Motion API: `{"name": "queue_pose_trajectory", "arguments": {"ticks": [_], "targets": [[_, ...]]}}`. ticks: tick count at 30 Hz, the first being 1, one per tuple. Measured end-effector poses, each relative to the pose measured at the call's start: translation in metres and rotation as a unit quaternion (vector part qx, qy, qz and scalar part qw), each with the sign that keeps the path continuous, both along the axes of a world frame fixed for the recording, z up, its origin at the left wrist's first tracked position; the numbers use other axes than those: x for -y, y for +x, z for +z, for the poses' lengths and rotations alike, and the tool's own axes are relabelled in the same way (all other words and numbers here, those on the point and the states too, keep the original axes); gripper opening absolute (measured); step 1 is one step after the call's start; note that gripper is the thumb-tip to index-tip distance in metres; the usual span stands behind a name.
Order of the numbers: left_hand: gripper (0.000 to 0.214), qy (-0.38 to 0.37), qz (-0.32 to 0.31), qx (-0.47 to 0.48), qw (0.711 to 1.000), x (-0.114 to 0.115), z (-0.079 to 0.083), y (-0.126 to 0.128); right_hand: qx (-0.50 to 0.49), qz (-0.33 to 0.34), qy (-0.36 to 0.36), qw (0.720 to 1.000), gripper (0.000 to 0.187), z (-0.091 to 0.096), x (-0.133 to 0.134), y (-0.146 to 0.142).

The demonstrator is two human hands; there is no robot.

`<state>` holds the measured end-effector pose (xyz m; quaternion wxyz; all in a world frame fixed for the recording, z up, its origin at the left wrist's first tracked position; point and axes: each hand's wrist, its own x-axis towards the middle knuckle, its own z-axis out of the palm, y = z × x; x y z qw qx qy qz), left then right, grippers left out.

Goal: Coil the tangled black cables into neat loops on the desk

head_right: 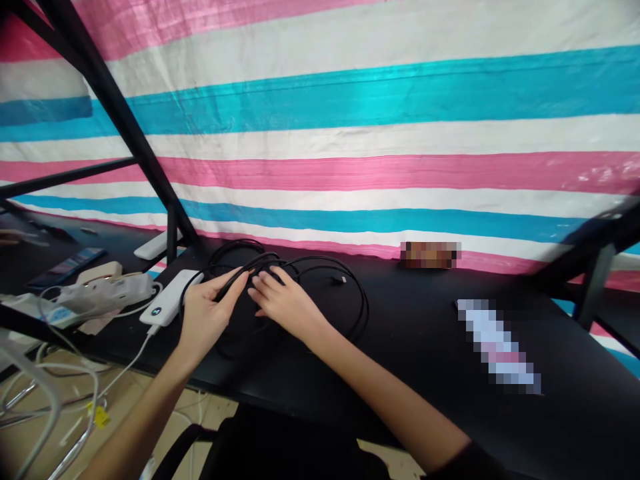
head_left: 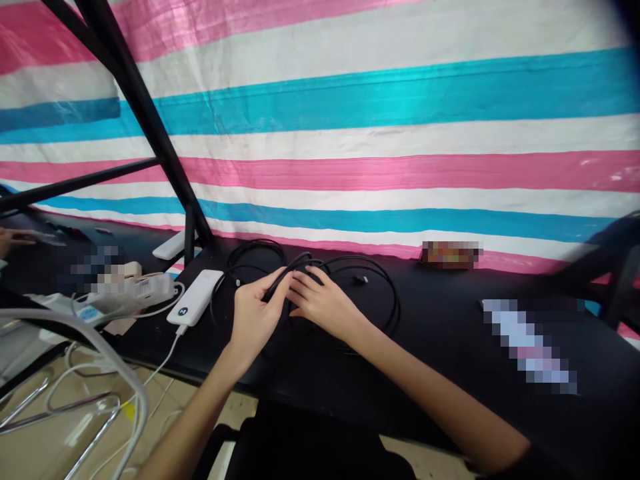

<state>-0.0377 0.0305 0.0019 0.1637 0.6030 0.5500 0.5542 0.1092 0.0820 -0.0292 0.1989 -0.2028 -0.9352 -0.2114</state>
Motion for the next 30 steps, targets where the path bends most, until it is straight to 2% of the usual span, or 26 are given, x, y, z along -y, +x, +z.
{"name": "queue_pose_trajectory", "arguments": {"ticks": [2, 5, 8, 10, 13, 15, 18, 19, 20, 22, 26, 28, 30], "targets": [[0.028, -0.002, 0.017, -0.025, 1.0, -0.001, -0.002, -0.002, 0.019, -0.022, -0.009, 1.0, 0.034, -0.004, -0.008, 0.0], [0.029, -0.021, 0.037, -0.055, 0.998, -0.007, -0.01, -0.008, 0.008, -0.023, -0.009, 1.0, 0.026, -0.001, -0.013, 0.008], [0.029, -0.047, 0.049, -0.084, 0.994, -0.016, -0.021, -0.015, -0.11, -0.049, -0.005, 0.993, 0.024, 0.012, -0.011, 0.024], [0.029, -0.073, 0.07, -0.115, 0.988, -0.023, -0.028, -0.019, -0.22, -0.094, 0.0, 0.971, 0.022, 0.022, -0.01, 0.037], [0.031, -0.109, 0.101, -0.156, 0.977, -0.031, -0.038, -0.024, -0.374, -0.157, 0.026, 0.914, 0.019, 0.033, -0.013, 0.06], [0.031, -0.125, 0.108, -0.171, 0.971, -0.034, -0.044, -0.026, -0.476, -0.181, 0.038, 0.86, 0.019, 0.038, -0.018, 0.076], [0.031, -0.151, 0.123, -0.197, 0.961, -0.037, -0.05, -0.029, -0.632, -0.169, 0.029, 0.756, 0.022, 0.042, -0.026, 0.1], [0.032, -0.16, 0.129, -0.205, 0.957, -0.037, -0.052, -0.031, -0.662, -0.153, 0.019, 0.734, 0.022, 0.043, -0.029, 0.108], [0.033, -0.168, 0.138, -0.212, 0.953, -0.038, -0.053, -0.034, -0.674, -0.137, 0.006, 0.726, 0.022, 0.044, -0.032, 0.116], [0.037, -0.183, 0.162, -0.223, 0.944, -0.038, -0.055, -0.042, -0.668, -0.104, -0.027, 0.736, 0.022, 0.046, -0.036, 0.134], [0.036, -0.212, 0.206, -0.236, 0.926, -0.033, -0.062, -0.062, -0.617, -0.05, -0.117, 0.777, 0.026, 0.048, -0.042, 0.167], [0.038, -0.218, 0.224, -0.267, 0.912, -0.029, -0.069, -0.069, -0.581, -0.053, -0.16, 0.796, 0.031, 0.046, -0.048, 0.175], [0.048, -0.211, 0.267, -0.336, 0.878, -0.024, -0.077, -0.073, -0.535, -0.077, -0.201, 0.817, 0.035, 0.04, -0.056, 0.172]]}}
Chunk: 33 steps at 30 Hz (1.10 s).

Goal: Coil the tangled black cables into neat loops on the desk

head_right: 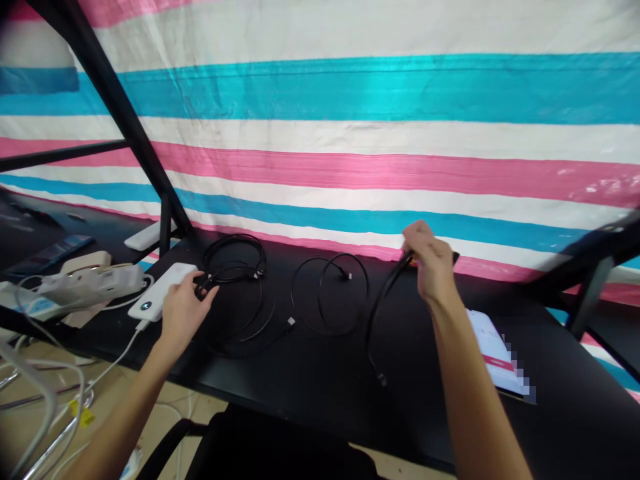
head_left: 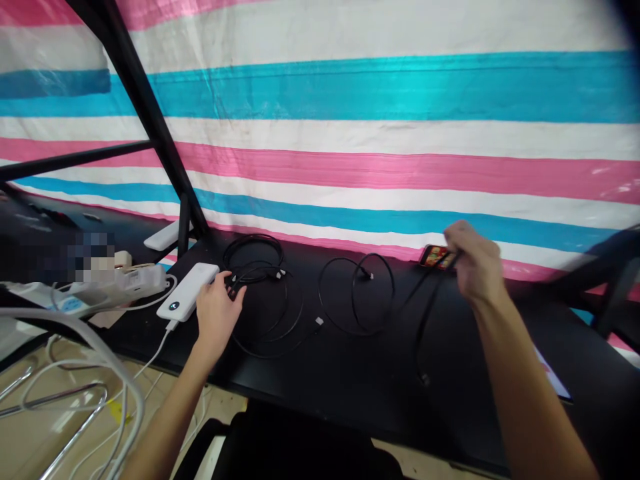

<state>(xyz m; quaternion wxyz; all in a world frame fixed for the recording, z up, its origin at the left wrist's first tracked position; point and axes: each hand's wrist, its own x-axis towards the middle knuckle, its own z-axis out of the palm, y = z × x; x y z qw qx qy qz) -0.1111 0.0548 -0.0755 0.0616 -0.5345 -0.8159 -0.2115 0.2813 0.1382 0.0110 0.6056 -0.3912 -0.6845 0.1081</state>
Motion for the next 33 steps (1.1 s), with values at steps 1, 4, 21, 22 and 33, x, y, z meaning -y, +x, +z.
{"name": "queue_pose_trajectory", "arguments": {"ticks": [1, 4, 21, 22, 33], "targets": [[0.054, -0.012, 0.018, -0.042, 0.999, 0.002, -0.005, -0.002, 0.038, -0.002, -0.02, 0.999, 0.035, -0.005, -0.005, -0.006], [0.063, -0.086, 0.05, -0.076, 0.992, 0.004, -0.018, -0.007, 0.181, -0.028, -0.043, 0.982, 0.025, -0.028, -0.018, -0.034], [0.043, -0.059, 0.056, 0.11, 0.991, -0.011, -0.025, -0.028, 0.164, 0.045, -0.209, 0.963, 0.031, -0.147, 0.008, -0.074], [0.038, -0.054, 0.036, 0.144, 0.987, -0.012, -0.022, -0.031, 0.158, 0.046, -0.205, 0.965, 0.03, -0.146, 0.009, -0.074], [0.041, 0.157, -0.052, 0.401, 0.901, -0.054, 0.033, -0.049, 0.172, -0.004, -0.187, 0.967, 0.021, -0.141, 0.017, -0.059]]}}
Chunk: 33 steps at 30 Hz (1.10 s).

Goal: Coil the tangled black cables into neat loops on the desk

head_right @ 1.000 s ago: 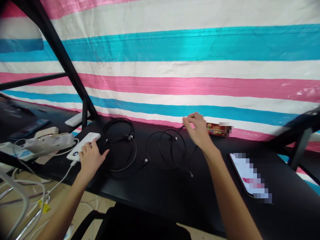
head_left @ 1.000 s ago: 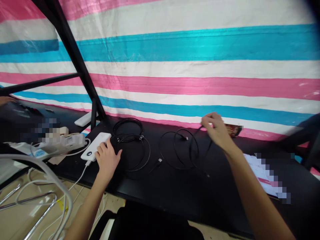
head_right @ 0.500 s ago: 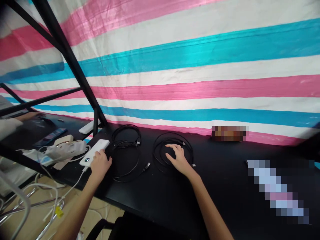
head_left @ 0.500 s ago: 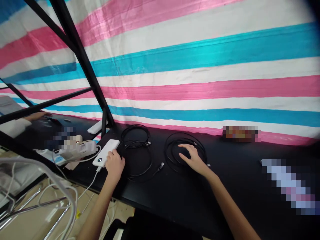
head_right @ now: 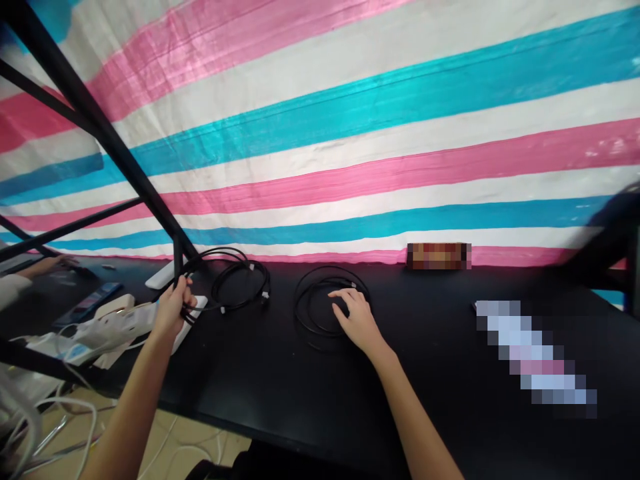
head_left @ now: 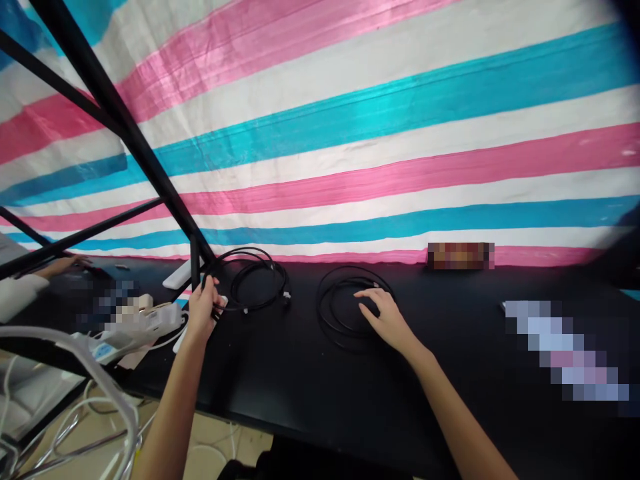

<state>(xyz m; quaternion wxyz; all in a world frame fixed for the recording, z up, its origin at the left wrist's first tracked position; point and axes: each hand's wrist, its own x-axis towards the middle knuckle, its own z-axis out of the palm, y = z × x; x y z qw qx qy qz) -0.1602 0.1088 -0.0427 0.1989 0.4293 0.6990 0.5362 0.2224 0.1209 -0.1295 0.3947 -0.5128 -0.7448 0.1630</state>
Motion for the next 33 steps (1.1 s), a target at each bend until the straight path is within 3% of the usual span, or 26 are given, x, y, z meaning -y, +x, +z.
{"name": "queue_pose_trajectory", "arguments": {"ticks": [4, 7, 10, 12, 14, 17, 20, 25, 30, 33], "targets": [[0.04, -0.019, 0.037, 0.01, 0.999, -0.02, -0.007, -0.003, 0.009, -0.07, 0.002, 0.998, 0.021, 0.005, 0.003, 0.004], [0.038, -0.028, 0.07, -0.042, 0.996, -0.023, -0.015, 0.008, -0.005, -0.164, -0.007, 0.986, 0.024, 0.008, 0.003, 0.008], [0.063, -0.002, 0.091, -0.134, 0.987, -0.016, -0.021, 0.038, -0.029, -0.249, -0.047, 0.967, 0.035, 0.005, 0.001, 0.015], [0.064, 0.021, 0.033, -0.194, 0.98, -0.008, -0.025, 0.068, -0.035, -0.278, -0.079, 0.957, 0.042, -0.001, 0.0, 0.019], [0.043, 0.03, -0.111, -0.244, 0.963, 0.002, -0.03, 0.104, -0.042, -0.283, -0.106, 0.952, 0.04, -0.007, -0.002, 0.024], [0.02, 0.032, -0.341, -0.288, 0.894, 0.02, -0.042, 0.16, -0.067, -0.253, -0.128, 0.956, 0.02, -0.009, -0.004, 0.027], [0.024, 0.04, -0.436, -0.308, 0.845, 0.037, -0.056, 0.202, -0.119, -0.204, -0.132, 0.963, 0.008, -0.002, -0.004, 0.026], [0.032, 0.032, -0.47, -0.331, 0.818, 0.055, -0.071, 0.222, -0.253, -0.102, -0.146, 0.951, 0.026, 0.021, 0.0, 0.015], [0.013, 0.035, -0.472, -0.348, 0.81, 0.066, -0.063, 0.197, -0.347, -0.023, -0.224, 0.91, 0.033, 0.043, 0.012, 0.01], [0.012, 0.071, -0.441, -0.347, 0.824, 0.075, -0.049, 0.177, -0.365, 0.007, -0.267, 0.892, 0.032, 0.049, 0.018, 0.011]]}}
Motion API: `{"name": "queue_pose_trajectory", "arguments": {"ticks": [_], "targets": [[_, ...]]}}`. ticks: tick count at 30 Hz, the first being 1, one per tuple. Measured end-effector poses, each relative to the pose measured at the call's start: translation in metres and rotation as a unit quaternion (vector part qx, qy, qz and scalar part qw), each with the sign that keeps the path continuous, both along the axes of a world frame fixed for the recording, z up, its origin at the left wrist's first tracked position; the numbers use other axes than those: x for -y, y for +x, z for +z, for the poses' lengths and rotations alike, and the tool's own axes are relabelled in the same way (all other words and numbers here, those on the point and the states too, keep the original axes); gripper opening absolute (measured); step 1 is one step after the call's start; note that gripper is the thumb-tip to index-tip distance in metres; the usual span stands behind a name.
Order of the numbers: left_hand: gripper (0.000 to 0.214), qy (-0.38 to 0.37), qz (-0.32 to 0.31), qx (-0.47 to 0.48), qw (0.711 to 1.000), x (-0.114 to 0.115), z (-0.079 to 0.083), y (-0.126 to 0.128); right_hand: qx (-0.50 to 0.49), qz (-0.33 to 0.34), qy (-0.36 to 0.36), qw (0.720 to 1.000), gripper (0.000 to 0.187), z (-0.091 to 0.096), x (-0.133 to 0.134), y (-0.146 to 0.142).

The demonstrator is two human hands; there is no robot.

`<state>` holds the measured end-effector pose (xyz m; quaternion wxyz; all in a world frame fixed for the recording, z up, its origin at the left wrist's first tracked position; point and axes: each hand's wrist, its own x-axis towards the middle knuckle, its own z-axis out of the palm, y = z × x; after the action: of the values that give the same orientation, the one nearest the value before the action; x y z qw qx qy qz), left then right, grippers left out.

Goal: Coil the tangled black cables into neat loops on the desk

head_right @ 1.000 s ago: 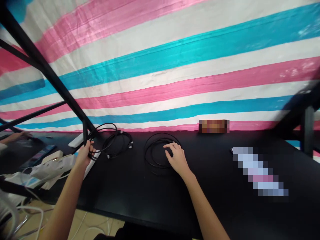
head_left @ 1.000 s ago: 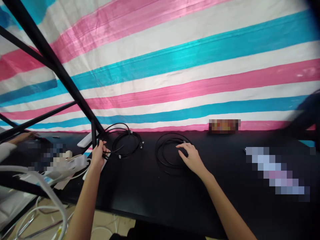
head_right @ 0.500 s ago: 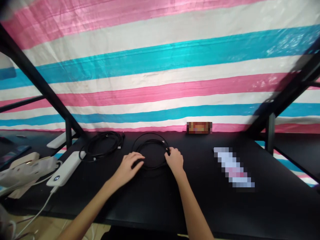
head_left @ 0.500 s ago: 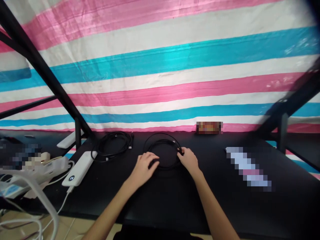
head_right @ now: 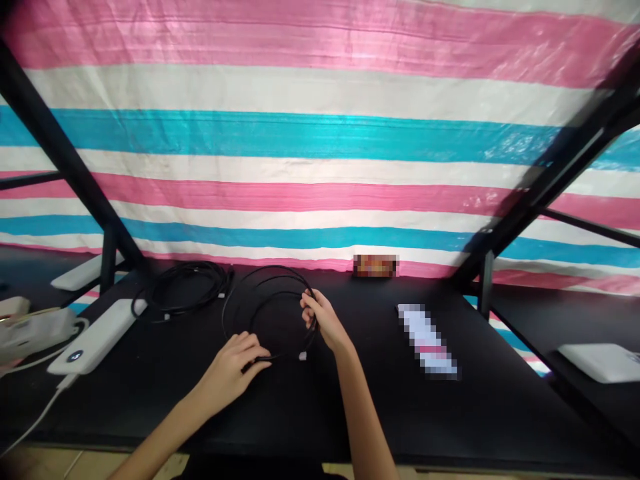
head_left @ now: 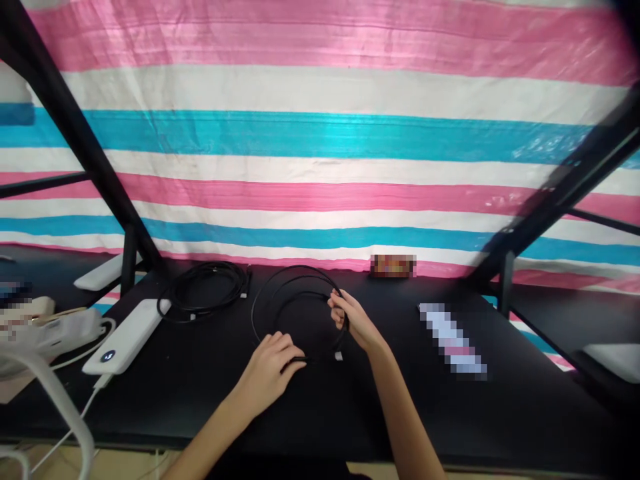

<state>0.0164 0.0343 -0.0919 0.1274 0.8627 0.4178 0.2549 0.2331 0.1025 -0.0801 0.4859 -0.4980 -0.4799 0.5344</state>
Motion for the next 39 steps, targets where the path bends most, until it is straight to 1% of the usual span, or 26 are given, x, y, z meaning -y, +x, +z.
{"name": "queue_pose_trajectory", "arguments": {"ticks": [2, 4, 6, 9, 11, 13, 14, 17, 18, 19, 20, 22, 23, 24, 25, 27, 28, 29, 31, 33, 34, 35, 37, 38, 39], "targets": [[0.013, 0.045, 0.025, 0.043, 0.998, 0.004, 0.011, -0.011, -0.009, 0.013, -0.018, 1.0, 0.033, 0.003, 0.005, 0.0], [0.012, 0.086, 0.051, 0.097, 0.99, 0.006, 0.023, -0.018, 0.001, 0.009, -0.029, 1.0, 0.04, 0.008, 0.011, -0.002], [0.011, 0.11, 0.079, 0.163, 0.977, 0.004, 0.036, -0.023, 0.04, -0.007, -0.016, 0.999, 0.048, 0.015, 0.019, -0.005], [0.014, 0.105, 0.146, 0.258, 0.949, -0.003, 0.053, -0.027, 0.104, -0.019, 0.029, 0.994, 0.051, 0.021, 0.036, -0.011], [0.016, 0.073, 0.192, 0.308, 0.929, -0.005, 0.06, -0.029, 0.123, -0.018, 0.042, 0.991, 0.05, 0.018, 0.049, -0.015], [0.016, 0.018, 0.207, 0.354, 0.912, -0.005, 0.062, -0.031, 0.129, -0.026, 0.045, 0.99, 0.05, 0.009, 0.062, -0.02], [0.017, -0.012, 0.204, 0.375, 0.904, -0.004, 0.062, -0.032, 0.122, -0.026, 0.044, 0.991, 0.051, 0.003, 0.068, -0.023], [0.018, -0.078, 0.182, 0.443, 0.874, 0.001, 0.061, -0.034, 0.049, 0.029, 0.015, 0.998, 0.055, -0.009, 0.081, -0.027], [0.019, -0.095, 0.175, 0.476, 0.856, 0.002, 0.061, -0.035, 0.018, 0.04, 0.008, 0.999, 0.054, -0.009, 0.085, -0.027], [0.02, -0.115, 0.165, 0.515, 0.833, 0.003, 0.062, -0.037, -0.009, 0.035, 0.007, 0.999, 0.053, -0.008, 0.087, -0.024], [0.021, -0.14, 0.155, 0.555, 0.805, 0.003, 0.064, -0.038, -0.031, 0.015, 0.011, 0.999, 0.051, -0.005, 0.09, -0.02], [0.024, -0.195, 0.133, 0.619, 0.749, 0.002, 0.067, -0.043, -0.057, -0.048, 0.029, 0.997, 0.045, 0.003, 0.096, -0.009], [0.025, -0.217, 0.125, 0.638, 0.728, 0.002, 0.069, -0.046, -0.064, -0.075, 0.038, 0.994, 0.042, 0.008, 0.099, -0.003], [0.026, -0.232, 0.12, 0.648, 0.715, 0.002, 0.069, -0.049, -0.069, -0.101, 0.047, 0.991, 0.039, 0.012, 0.103, 0.003], [0.027, -0.243, 0.118, 0.65, 0.71, 0.003, 0.069, -0.052, -0.074, -0.123, 0.054, 0.988, 0.037, 0.016, 0.107, 0.008], [0.031, -0.264, 0.109, 0.632, 0.72, 0.007, 0.067, -0.056, -0.087, -0.159, 0.067, 0.981, 0.032, 0.021, 0.114, 0.014], [0.034, -0.271, 0.097, 0.617, 0.733, 0.01, 0.065, -0.057, -0.096, -0.173, 0.073, 0.977, 0.03, 0.022, 0.117, 0.016], [0.037, -0.274, 0.084, 0.593, 0.752, 0.013, 0.063, -0.057, -0.105, -0.183, 0.078, 0.974, 0.029, 0.024, 0.12, 0.016], [0.041, -0.257, 0.074, 0.52, 0.811, 0.021, 0.06, -0.055, -0.114, -0.189, 0.084, 0.972, 0.025, 0.025, 0.124, 0.015], [0.049, -0.228, 0.083, 0.418, 0.875, 0.027, 0.058, -0.051, -0.109, -0.185, 0.091, 0.972, 0.021, 0.026, 0.126, 0.013], [0.051, -0.217, 0.092, 0.368, 0.899, 0.029, 0.057, -0.049, -0.102, -0.183, 0.097, 0.973, 0.019, 0.027, 0.126, 0.012], [0.045, -0.207, 0.1, 0.331, 0.915, 0.03, 0.056, -0.048, -0.095, -0.184, 0.105, 0.973, 0.017, 0.027, 0.126, 0.011], [0.022, -0.187, 0.106, 0.302, 0.929, 0.027, 0.056, -0.049, -0.082, -0.187, 0.121, 0.971, 0.015, 0.027, 0.125, 0.01], [0.012, -0.177, 0.107, 0.306, 0.929, 0.024, 0.055, -0.051, -0.075, -0.189, 0.126, 0.971, 0.015, 0.026, 0.124, 0.01], [0.006, -0.17, 0.103, 0.319, 0.927, 0.021, 0.056, -0.054, -0.068, -0.193, 0.129, 0.97, 0.016, 0.026, 0.123, 0.01]]}}
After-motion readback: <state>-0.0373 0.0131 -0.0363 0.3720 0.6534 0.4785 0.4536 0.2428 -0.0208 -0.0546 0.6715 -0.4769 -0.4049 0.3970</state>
